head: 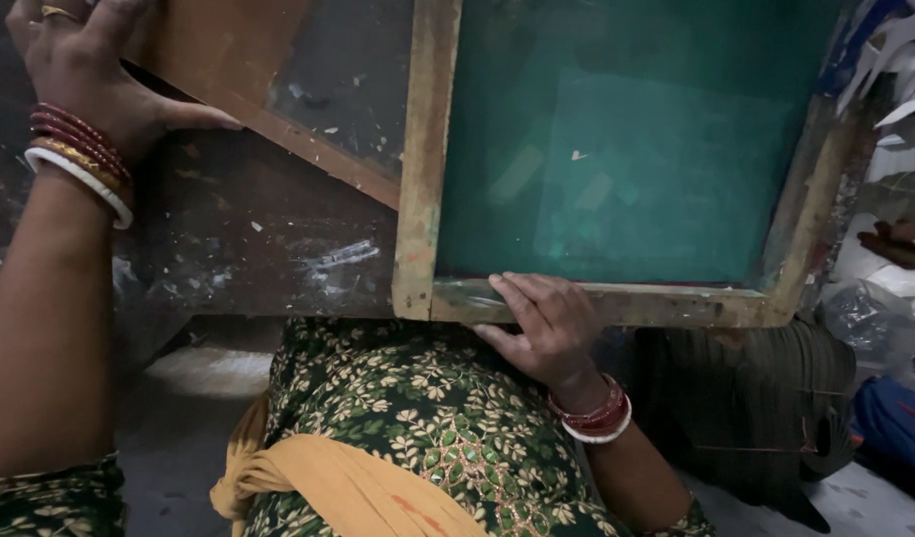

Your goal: The person places white cut-out shapes onto a wooden board and aligns a green mesh frame over it. They adjust the position of the frame and the cut-outs while another person assists by holding the frame steady. The task involves positioning and securing the frame components on the board.

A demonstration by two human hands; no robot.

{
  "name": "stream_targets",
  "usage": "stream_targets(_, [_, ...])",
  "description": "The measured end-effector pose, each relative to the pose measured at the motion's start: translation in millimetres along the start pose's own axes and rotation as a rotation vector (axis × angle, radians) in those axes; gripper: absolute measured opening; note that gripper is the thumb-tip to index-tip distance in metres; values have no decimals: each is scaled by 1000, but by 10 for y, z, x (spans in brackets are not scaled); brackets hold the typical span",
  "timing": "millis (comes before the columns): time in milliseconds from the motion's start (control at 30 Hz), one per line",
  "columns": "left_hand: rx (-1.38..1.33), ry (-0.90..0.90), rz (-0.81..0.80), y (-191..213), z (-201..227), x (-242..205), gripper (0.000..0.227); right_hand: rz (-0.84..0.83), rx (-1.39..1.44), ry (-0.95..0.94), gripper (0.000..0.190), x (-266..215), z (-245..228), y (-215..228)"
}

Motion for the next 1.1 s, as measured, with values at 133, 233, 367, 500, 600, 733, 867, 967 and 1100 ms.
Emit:
stream_targets(133, [10,-16,19,42,60,15,112,6,2,5,53,-3,-3,5])
stream_targets(233, [-10,3,-16,73,82,23,112,14,-3,6,53,0,1,12])
stream_targets(367, [-11,-4,24,97,102,36,106,-25,-14,2,54,-20,25,-19])
stream_targets(500, [49,-73,53,-20,39,4,111,-37,-43,20,56,-76,36,-65])
stream_targets(600, [121,-4,-57,-30,77,-24,110,-65,-58,38,57,-62,19,-60])
stream_targets(733, [-155,179,-267,114,402,-76,98,-54,-13,30,55,10,-16,17])
stream_targets(867, [-280,164,-116,297,544,-396,91,73,65,7,45,71,-77,262])
stream_targets(967, [-23,21,27,603,942,-640,78,157,205,-11,27,-97,-93,386])
stream_targets(1100, [-80,167,-104,565,965,-1241,58,47,465,-52,16,-190,-83,360])
Point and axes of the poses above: each hand's wrist, its own x-axis towards the middle knuckle, its own y-axis out of the back of the hand, z = x × y, the point moved 9 cm from there along x, towards the middle knuckle, and after that the axes turned 10 degrees about y, right-handed, at the moved point
